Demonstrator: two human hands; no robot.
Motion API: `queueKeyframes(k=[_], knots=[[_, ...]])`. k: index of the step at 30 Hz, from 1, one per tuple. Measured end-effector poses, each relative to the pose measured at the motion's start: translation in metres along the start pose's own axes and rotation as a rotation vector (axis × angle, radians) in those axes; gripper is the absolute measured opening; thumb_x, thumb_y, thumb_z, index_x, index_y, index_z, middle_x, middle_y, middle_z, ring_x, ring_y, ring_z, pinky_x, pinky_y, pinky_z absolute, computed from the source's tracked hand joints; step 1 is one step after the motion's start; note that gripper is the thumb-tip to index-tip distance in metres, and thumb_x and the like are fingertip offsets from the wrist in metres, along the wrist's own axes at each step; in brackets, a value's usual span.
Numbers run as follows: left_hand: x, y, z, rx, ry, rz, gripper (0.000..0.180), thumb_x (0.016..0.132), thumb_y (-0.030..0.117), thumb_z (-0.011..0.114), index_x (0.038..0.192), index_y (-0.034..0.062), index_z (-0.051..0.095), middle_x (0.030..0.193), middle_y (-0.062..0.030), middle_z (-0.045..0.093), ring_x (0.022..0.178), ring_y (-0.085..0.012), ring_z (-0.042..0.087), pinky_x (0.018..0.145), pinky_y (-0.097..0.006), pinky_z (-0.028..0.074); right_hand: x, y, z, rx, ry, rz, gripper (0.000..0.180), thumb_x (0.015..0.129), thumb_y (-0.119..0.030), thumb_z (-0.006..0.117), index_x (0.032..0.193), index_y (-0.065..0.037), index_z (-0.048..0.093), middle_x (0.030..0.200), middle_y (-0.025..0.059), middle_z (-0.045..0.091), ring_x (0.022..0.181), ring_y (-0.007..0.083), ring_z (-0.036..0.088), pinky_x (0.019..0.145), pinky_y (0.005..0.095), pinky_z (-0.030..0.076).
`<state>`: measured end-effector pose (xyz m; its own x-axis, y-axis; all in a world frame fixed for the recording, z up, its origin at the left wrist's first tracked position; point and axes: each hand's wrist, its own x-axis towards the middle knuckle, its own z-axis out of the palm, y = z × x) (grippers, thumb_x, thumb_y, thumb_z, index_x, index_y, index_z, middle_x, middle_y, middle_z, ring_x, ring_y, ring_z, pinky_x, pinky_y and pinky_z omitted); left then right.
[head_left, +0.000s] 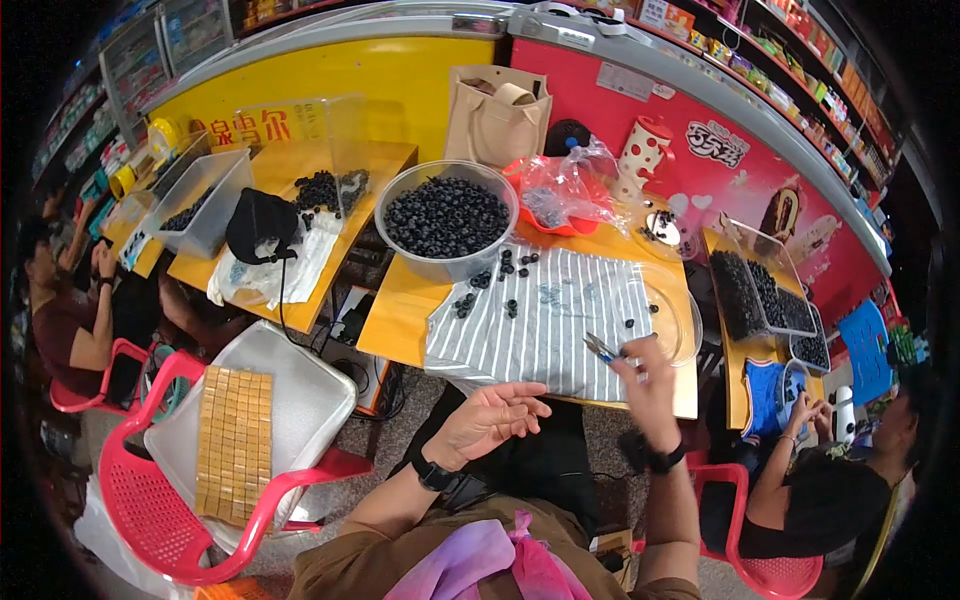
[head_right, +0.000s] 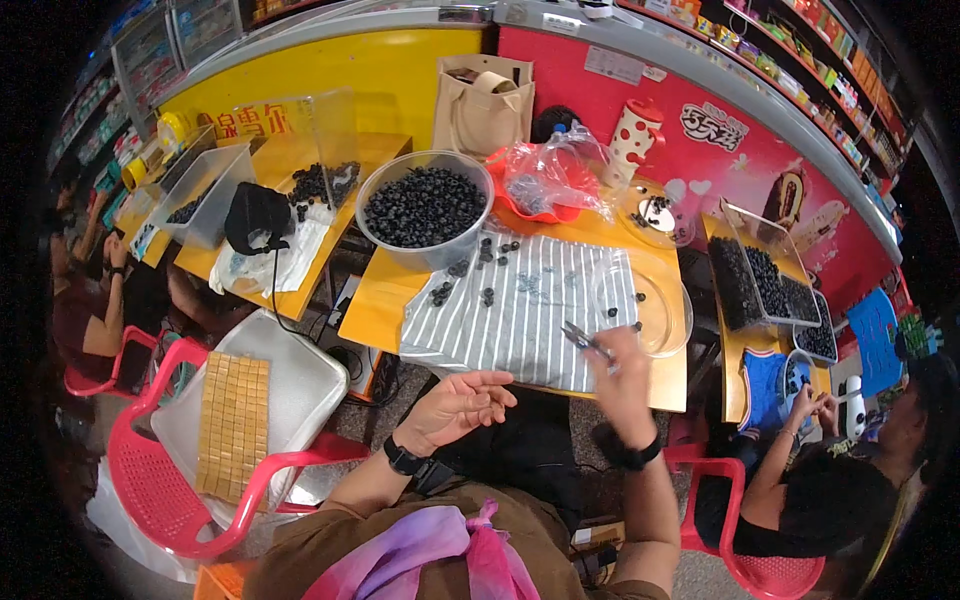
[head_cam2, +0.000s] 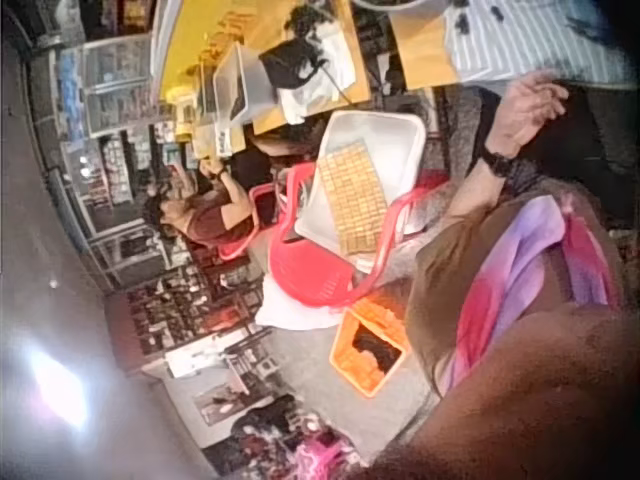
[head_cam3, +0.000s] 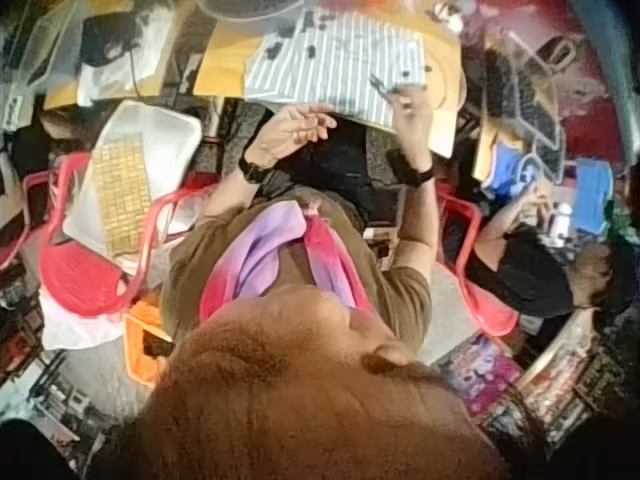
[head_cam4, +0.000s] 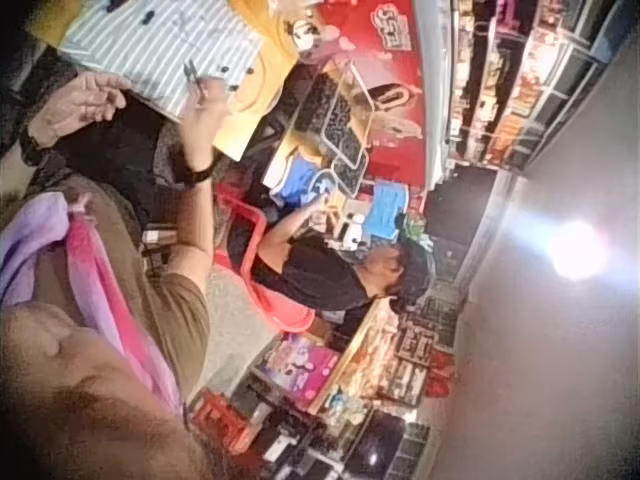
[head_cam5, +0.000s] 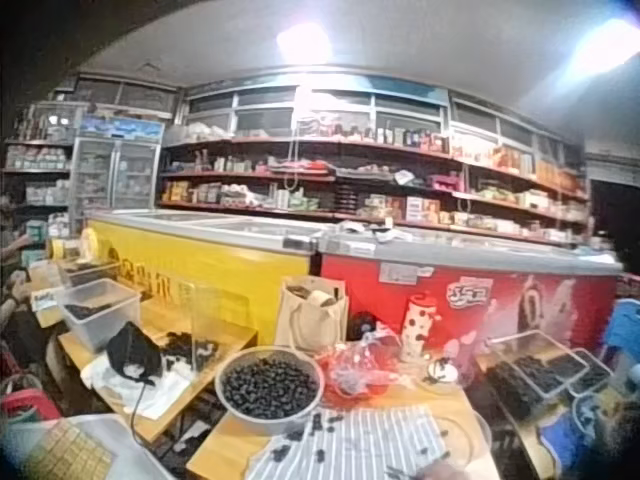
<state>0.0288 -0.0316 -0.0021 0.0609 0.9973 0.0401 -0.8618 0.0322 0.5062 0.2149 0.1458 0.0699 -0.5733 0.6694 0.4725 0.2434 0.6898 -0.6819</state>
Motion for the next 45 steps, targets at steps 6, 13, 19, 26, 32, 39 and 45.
queueKeyframes(k=[6, 13, 19, 26, 32, 39, 45], knots=[[-0.004, 0.003, -0.012, -0.037, 0.097, 0.011, 0.034, 0.093, 0.008, 0.058, 0.125, -0.0032, 0.054, 0.104, -0.0137, 0.066, 0.084, -0.0169, 0.065, 0.073, -0.024, 0.051, 0.05, 0.075, -0.032, -0.637, -0.083, 0.082, 0.018, 0.073, -0.009, 0.068, 0.086, 0.002, 0.063, 0.078, 0.018, 0.058, 0.075, 0.0359, 0.059, 0.066, 0.0423, 0.046], [-0.012, 0.01, -0.034, -0.115, 0.153, 0.109, 0.03, 0.094, 0.008, 0.055, 0.122, -0.0026, 0.056, 0.099, -0.012, 0.066, 0.081, -0.0165, 0.064, 0.072, -0.025, 0.052, 0.053, 0.008, 0.039, -0.411, -0.109, -0.097, 0.019, 0.075, -0.005, 0.067, 0.094, -0.001, 0.064, 0.088, 0.0188, 0.057, 0.083, 0.0382, 0.057, 0.07, 0.0442, 0.045], [-0.016, 0.011, -0.04, -0.175, 0.164, 0.126, 0.029, 0.094, 0.008, 0.055, 0.121, -0.0027, 0.057, 0.097, -0.0115, 0.066, 0.081, -0.0171, 0.064, 0.073, -0.026, 0.052, 0.08, -0.022, 0.116, -0.247, -0.36, -0.187, 0.023, 0.074, -0.004, 0.067, 0.096, -0.002, 0.065, 0.084, 0.0181, 0.056, 0.083, 0.0388, 0.057, 0.072, 0.0446, 0.047], [-0.021, 0.012, -0.041, -0.226, 0.205, 0.144, 0.026, 0.093, 0.007, 0.057, 0.118, -0.0008, 0.06, 0.094, -0.0098, 0.067, 0.076, -0.0145, 0.065, 0.068, -0.024, 0.051, 0.087, -0.018, 0.138, -0.34, -0.491, -0.311, 0.016, 0.07, 0.002, 0.066, 0.086, -0.001, 0.066, 0.08, 0.0164, 0.057, 0.081, 0.0367, 0.058, 0.07, 0.0438, 0.047], [-0.018, 0.014, -0.041, -0.215, 0.196, 0.15, 0.026, 0.092, 0.006, 0.057, 0.117, -0.0018, 0.059, 0.093, -0.011, 0.067, 0.079, -0.0173, 0.065, 0.072, -0.026, 0.052, 0.052, -0.028, 0.116, -0.238, -0.525, -0.346, 0.015, 0.07, 0.004, 0.061, 0.083, -0.003, 0.064, 0.081, 0.0139, 0.058, 0.077, 0.0363, 0.055, 0.068, 0.0437, 0.046], [-0.013, 0.013, -0.023, -0.07, 0.265, 0.153, 0.027, 0.091, 0.006, 0.059, 0.117, -0.0015, 0.059, 0.096, -0.0115, 0.067, 0.08, -0.0167, 0.065, 0.07, -0.024, 0.051, 0.025, -0.036, 0.091, -0.012, -0.197, -0.198, 0.024, 0.067, 0.007, 0.067, 0.09, -0.001, 0.063, 0.085, 0.0139, 0.062, 0.08, 0.0319, 0.06, 0.069, 0.0384, 0.047], [0.003, -0.012, -0.001, 0.2, 0.285, 0.255, 0.024, 0.09, 0.002, 0.061, 0.113, -0.0022, 0.061, 0.098, -0.0075, 0.066, 0.082, -0.0114, 0.063, 0.071, -0.022, 0.05, -0.031, -0.06, 0.081, -0.019, -0.129, -0.327, 0.032, 0.065, 0.01, 0.065, 0.095, -0.002, 0.063, 0.083, 0.0123, 0.063, 0.074, 0.03, 0.059, 0.063, 0.0355, 0.047]])
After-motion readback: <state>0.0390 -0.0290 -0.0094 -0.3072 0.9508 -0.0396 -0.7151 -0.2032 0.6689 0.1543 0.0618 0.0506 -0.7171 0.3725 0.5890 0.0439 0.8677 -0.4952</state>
